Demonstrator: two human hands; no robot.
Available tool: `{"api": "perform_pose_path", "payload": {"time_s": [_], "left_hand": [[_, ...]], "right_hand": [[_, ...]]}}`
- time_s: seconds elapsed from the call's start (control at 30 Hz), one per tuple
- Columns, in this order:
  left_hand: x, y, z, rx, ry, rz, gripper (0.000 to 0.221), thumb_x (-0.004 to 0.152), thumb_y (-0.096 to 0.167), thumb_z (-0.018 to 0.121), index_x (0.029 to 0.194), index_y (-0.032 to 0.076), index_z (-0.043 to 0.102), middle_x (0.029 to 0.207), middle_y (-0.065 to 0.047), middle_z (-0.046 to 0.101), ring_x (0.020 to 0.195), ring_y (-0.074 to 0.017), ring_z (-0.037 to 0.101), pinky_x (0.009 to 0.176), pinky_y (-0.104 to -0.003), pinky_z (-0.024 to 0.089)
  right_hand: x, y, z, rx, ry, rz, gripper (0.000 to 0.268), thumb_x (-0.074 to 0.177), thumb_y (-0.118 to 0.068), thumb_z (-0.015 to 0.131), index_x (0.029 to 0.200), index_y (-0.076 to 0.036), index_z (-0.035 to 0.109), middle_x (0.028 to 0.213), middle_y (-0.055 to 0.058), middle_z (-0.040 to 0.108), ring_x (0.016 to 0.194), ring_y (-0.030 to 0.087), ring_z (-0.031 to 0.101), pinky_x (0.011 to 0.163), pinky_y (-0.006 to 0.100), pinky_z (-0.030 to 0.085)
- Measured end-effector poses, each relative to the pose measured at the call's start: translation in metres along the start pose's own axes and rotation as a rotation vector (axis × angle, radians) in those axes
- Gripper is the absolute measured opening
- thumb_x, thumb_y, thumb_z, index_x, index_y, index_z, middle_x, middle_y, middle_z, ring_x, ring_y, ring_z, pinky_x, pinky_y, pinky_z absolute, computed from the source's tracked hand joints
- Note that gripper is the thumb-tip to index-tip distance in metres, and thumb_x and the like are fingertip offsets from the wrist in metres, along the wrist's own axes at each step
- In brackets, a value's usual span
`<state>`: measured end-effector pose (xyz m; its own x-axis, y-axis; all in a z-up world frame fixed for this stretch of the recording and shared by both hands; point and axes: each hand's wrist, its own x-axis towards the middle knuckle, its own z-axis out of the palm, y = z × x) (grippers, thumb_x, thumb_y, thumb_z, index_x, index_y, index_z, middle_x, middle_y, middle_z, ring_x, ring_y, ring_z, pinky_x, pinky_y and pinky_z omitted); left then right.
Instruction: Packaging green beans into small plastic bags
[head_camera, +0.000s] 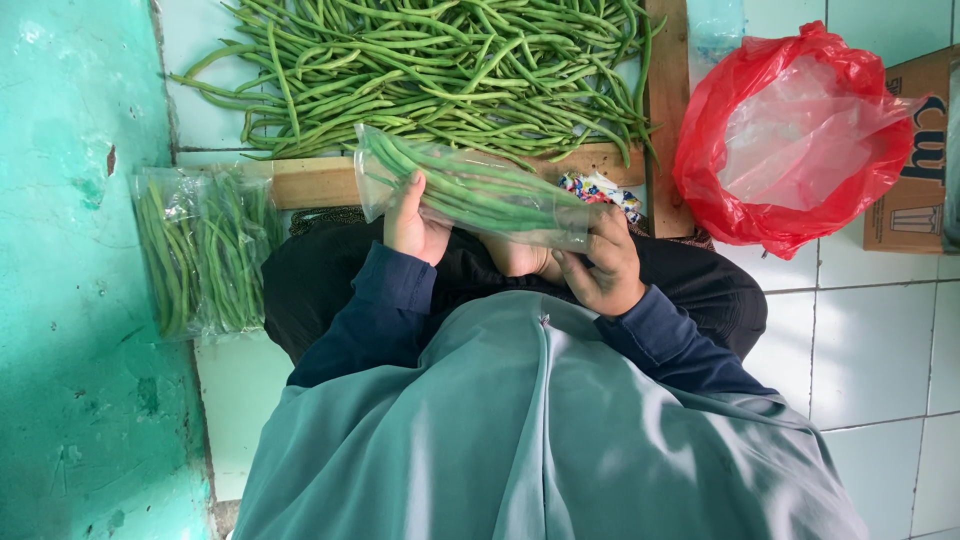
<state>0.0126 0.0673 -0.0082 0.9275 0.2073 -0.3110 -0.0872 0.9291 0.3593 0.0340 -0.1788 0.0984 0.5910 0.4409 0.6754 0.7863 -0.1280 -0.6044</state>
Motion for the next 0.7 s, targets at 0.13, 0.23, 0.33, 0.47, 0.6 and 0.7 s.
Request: {"api": "perform_pose_path", "payload": {"time_s": [0.13, 0.23, 0.33, 0.47, 0.6, 0.7], "left_hand": [[-0.007, 0.008, 0.021, 0.1, 0.014, 0.093, 0.039, 0.097, 0.015, 0.074, 0.133, 0.004, 0.062, 0.126, -0.02, 0.07, 0.119, -0.0354, 0.067, 0.103, -0.054, 0.058], [0.003, 0.007, 0.013, 0.099, 0.102, 0.1, 0.036, 0.096, 0.01, 0.076, 0.13, 0.007, 0.065, 0.126, -0.017, 0.07, 0.116, -0.0388, 0.069, 0.096, -0.057, 0.062], [0.005, -0.002, -0.002, 0.137, 0.16, 0.124, 0.038, 0.095, 0.008, 0.076, 0.131, 0.009, 0.064, 0.127, -0.014, 0.07, 0.116, -0.0392, 0.068, 0.094, -0.059, 0.062], [0.003, -0.009, -0.003, 0.112, 0.202, 0.106, 0.039, 0.095, 0.006, 0.076, 0.131, 0.009, 0.064, 0.127, -0.013, 0.07, 0.117, -0.0408, 0.068, 0.095, -0.061, 0.061], [0.005, -0.012, -0.006, 0.116, 0.218, 0.082, 0.037, 0.093, 0.008, 0.078, 0.129, 0.012, 0.066, 0.124, -0.013, 0.072, 0.115, -0.0422, 0.068, 0.093, -0.065, 0.061], [0.002, -0.012, -0.002, 0.081, 0.229, 0.017, 0.035, 0.095, 0.012, 0.076, 0.129, 0.013, 0.066, 0.128, -0.011, 0.07, 0.12, -0.0404, 0.065, 0.095, -0.062, 0.061]], "right_hand": [[0.004, -0.003, -0.003, -0.021, 0.012, 0.0, 0.022, 0.095, -0.015, 0.074, 0.11, 0.001, 0.077, 0.116, 0.024, 0.07, 0.1, 0.037, 0.062, 0.089, 0.048, 0.051], [0.012, 0.001, -0.008, -0.117, 0.006, -0.077, 0.026, 0.097, -0.022, 0.072, 0.108, 0.001, 0.075, 0.117, 0.025, 0.069, 0.089, 0.037, 0.056, 0.083, 0.048, 0.048], [0.006, 0.004, -0.013, -0.157, -0.001, -0.059, 0.026, 0.098, -0.023, 0.068, 0.107, 0.0, 0.077, 0.112, 0.023, 0.07, 0.088, 0.035, 0.055, 0.084, 0.044, 0.047], [0.0, 0.011, -0.014, -0.181, 0.005, -0.008, 0.012, 0.097, -0.008, 0.066, 0.103, 0.0, 0.073, 0.108, 0.022, 0.066, 0.084, 0.033, 0.049, 0.081, 0.045, 0.045], [-0.012, 0.017, -0.01, -0.28, 0.026, 0.128, 0.011, 0.09, 0.0, 0.075, 0.101, -0.003, 0.073, 0.111, 0.019, 0.065, 0.092, 0.036, 0.054, 0.084, 0.045, 0.049], [-0.006, 0.008, -0.008, -0.286, -0.014, 0.166, 0.018, 0.086, 0.0, 0.078, 0.104, -0.004, 0.076, 0.111, 0.021, 0.065, 0.091, 0.04, 0.057, 0.082, 0.049, 0.051]]}}
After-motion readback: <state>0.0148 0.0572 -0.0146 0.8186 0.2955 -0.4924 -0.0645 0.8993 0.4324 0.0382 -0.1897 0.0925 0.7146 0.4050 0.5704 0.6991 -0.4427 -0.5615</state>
